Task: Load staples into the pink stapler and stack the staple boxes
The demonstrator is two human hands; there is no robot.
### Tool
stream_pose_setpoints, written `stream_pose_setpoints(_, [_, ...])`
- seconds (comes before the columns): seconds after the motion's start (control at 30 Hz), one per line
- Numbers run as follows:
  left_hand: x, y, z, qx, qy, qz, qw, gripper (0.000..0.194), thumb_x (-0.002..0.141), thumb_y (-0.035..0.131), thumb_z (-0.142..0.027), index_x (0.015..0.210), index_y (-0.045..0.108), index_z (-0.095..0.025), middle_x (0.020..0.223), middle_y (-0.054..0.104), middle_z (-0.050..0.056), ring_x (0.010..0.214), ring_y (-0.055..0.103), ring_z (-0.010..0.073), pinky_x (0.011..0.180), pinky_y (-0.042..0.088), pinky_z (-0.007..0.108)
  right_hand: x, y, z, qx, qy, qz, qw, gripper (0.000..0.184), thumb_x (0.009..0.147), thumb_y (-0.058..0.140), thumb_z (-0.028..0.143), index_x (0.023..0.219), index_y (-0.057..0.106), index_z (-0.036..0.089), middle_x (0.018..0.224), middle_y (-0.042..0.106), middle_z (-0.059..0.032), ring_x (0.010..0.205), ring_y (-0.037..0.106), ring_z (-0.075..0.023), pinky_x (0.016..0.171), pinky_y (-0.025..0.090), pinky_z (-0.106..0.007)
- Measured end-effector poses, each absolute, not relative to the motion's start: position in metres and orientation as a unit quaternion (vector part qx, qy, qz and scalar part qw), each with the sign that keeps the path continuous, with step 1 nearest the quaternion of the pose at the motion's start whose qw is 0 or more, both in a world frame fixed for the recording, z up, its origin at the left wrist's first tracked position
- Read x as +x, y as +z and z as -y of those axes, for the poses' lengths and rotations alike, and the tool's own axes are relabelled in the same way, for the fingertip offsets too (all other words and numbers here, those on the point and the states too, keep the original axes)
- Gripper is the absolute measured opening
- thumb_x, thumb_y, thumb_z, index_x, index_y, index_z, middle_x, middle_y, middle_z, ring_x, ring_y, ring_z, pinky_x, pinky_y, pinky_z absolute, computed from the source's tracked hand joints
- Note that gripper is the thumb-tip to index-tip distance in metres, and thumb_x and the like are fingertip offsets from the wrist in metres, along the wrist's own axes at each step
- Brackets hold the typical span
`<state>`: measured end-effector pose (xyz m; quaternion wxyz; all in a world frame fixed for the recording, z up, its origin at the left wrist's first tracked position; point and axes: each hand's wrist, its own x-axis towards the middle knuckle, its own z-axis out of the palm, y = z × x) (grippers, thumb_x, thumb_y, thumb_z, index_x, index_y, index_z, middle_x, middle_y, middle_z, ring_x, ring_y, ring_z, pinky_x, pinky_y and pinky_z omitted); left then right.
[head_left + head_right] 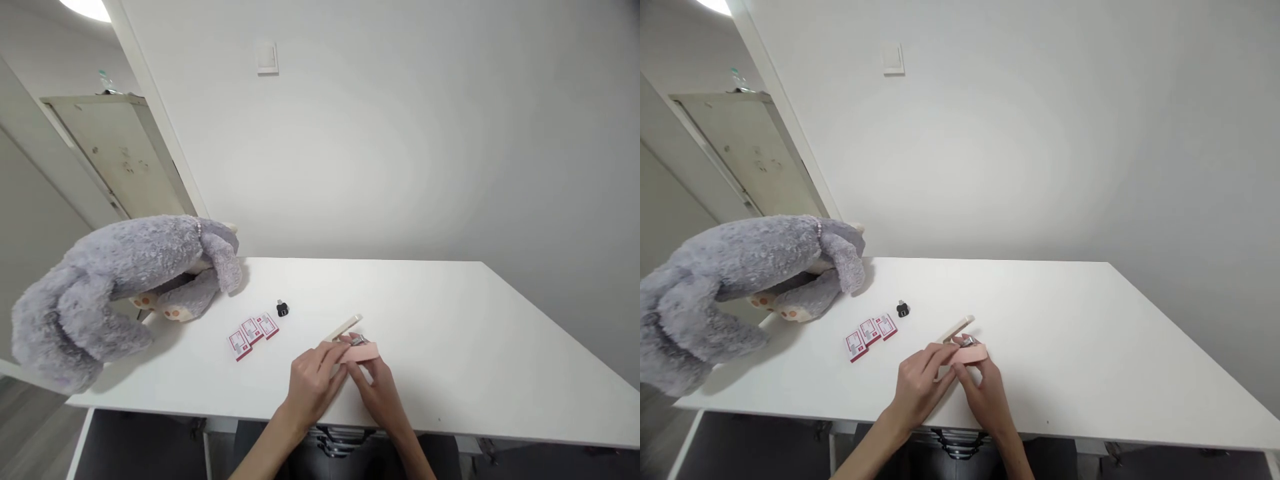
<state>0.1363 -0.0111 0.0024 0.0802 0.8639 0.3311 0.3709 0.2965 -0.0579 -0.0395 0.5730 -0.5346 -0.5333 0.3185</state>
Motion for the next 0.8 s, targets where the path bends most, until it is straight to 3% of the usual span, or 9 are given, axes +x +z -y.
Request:
stream_pose_setpoints(0.1, [0.142, -0.004, 0.015, 0.87, 0.394, -0.294, 0.037, 0.03, 0.1, 0.058, -0.018, 0.13, 0.065, -0.024, 0.113, 0.078, 0.007, 0.098, 0.076, 0.0199, 0.083, 0.058, 0.03, 0.296, -0.04, 0.061, -0.555, 0.285, 0.517, 0.586, 0.04, 0.1, 0.059, 0.05, 0.124, 0.071, 0.02, 0.13, 0.072, -0.0141, 0.129, 0.064, -0.0293, 0.112, 0.05, -0.046])
stream_pose_setpoints(0.23, [0.14, 0.002, 0.021, 0.862, 0.435, -0.259, 0.038, 0.037, 0.095, 0.065, -0.014, 0.129, 0.059, -0.025, 0.115, 0.075, 0.008, 0.1, 0.073, 0.0189, 0.085, 0.058, 0.03, 0.301, -0.038, 0.065, -0.565, 0.291, 0.491, 0.596, 0.044, 0.102, 0.054, 0.051, 0.132, 0.062, 0.02, 0.129, 0.073, -0.0149, 0.119, 0.07, -0.0276, 0.102, 0.057, -0.041])
stream_pose_setpoints(0.47, [0.12, 0.02, 0.019, 0.787, 0.468, -0.381, 0.13, 0.046, 0.096, 0.068, -0.027, 0.139, 0.054, -0.025, 0.14, 0.057, 0.015, 0.133, 0.053, 0.0291, 0.109, 0.048, 0.049, 0.317, -0.003, 0.075, -0.574, 0.268, 0.591, 0.5, 0.034, 0.104, 0.052, 0.046, 0.127, 0.066, 0.025, 0.116, 0.075, -0.0115, 0.106, 0.069, -0.0293, 0.093, 0.055, -0.04])
stream_pose_setpoints(0.6, [0.115, 0.022, 0.013, 0.823, 0.414, -0.336, 0.197, 0.03, 0.1, 0.065, -0.027, 0.129, 0.063, -0.028, 0.126, 0.068, 0.008, 0.126, 0.055, 0.0257, 0.108, 0.046, 0.045, 0.316, 0.007, 0.077, -0.539, 0.242, 0.652, 0.475, 0.032, 0.105, 0.051, 0.038, 0.131, 0.067, 0.03, 0.118, 0.073, -0.0108, 0.108, 0.065, -0.0312, 0.096, 0.052, -0.045])
stream_pose_setpoints(0.8, [0.112, 0.004, 0.016, 0.799, 0.399, -0.352, 0.279, 0.012, 0.1, 0.065, -0.032, 0.106, 0.068, -0.022, 0.1, 0.07, 0.006, 0.099, 0.062, 0.0211, 0.088, 0.051, 0.035, 0.309, 0.0, 0.076, -0.507, 0.293, 0.677, 0.447, 0.038, 0.109, 0.043, 0.036, 0.144, 0.057, 0.032, 0.132, 0.067, -0.0092, 0.125, 0.058, -0.0289, 0.106, 0.051, -0.045])
